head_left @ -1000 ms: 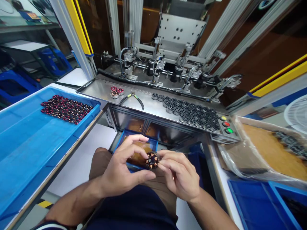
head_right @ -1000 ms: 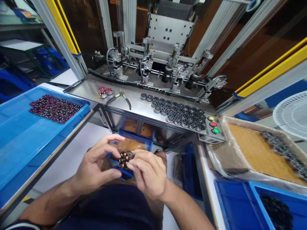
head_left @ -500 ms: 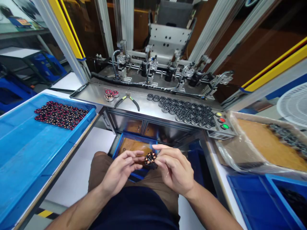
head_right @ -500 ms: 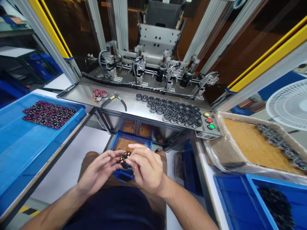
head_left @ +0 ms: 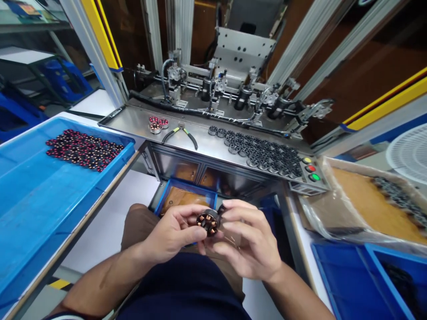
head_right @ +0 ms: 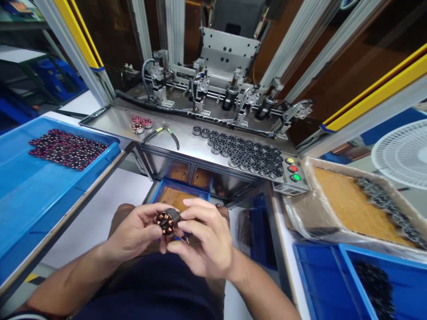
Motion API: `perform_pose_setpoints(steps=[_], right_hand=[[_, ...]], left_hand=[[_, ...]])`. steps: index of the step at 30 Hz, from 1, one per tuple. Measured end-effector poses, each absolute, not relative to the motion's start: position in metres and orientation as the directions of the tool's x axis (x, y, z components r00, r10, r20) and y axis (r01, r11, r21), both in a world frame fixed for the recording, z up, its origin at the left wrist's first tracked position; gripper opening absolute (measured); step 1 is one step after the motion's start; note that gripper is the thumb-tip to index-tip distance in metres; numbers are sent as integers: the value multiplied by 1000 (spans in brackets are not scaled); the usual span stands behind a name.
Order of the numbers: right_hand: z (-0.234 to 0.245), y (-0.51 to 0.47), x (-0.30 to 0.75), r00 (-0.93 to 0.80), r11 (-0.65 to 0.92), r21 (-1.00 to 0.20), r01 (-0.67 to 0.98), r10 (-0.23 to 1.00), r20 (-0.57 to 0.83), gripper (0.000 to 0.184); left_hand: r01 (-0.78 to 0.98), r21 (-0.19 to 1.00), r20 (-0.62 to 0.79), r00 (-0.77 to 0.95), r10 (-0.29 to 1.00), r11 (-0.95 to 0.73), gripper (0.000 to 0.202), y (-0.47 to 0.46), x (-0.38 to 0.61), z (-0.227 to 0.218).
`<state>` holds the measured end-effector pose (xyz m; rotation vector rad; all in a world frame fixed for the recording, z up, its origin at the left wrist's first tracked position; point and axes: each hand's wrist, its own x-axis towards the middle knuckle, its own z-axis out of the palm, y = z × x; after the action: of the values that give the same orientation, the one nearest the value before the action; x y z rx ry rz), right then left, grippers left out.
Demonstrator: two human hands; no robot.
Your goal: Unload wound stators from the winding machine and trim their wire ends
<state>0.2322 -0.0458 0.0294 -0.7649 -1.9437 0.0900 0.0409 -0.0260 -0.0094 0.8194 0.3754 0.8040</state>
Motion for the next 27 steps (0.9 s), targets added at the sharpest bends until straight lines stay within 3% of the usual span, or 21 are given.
perform_pose_setpoints(steps=[13, 20, 27], right_hand=[[39, -47, 227, -291, 774, -423, 472, 589, 754, 15], [42, -53, 221, -236, 711, -535, 457, 677, 697, 19], [34, -49, 215, -146, 694, -577, 431, 685, 714, 21]], left_hand=[[-528, 743, 11, 624, 781, 411, 33, -29, 43, -9], [-553, 729, 40, 622, 782, 403, 32, -30, 44, -7], [-594, 713, 85, 600, 795, 372, 37, -28, 40, -4]])
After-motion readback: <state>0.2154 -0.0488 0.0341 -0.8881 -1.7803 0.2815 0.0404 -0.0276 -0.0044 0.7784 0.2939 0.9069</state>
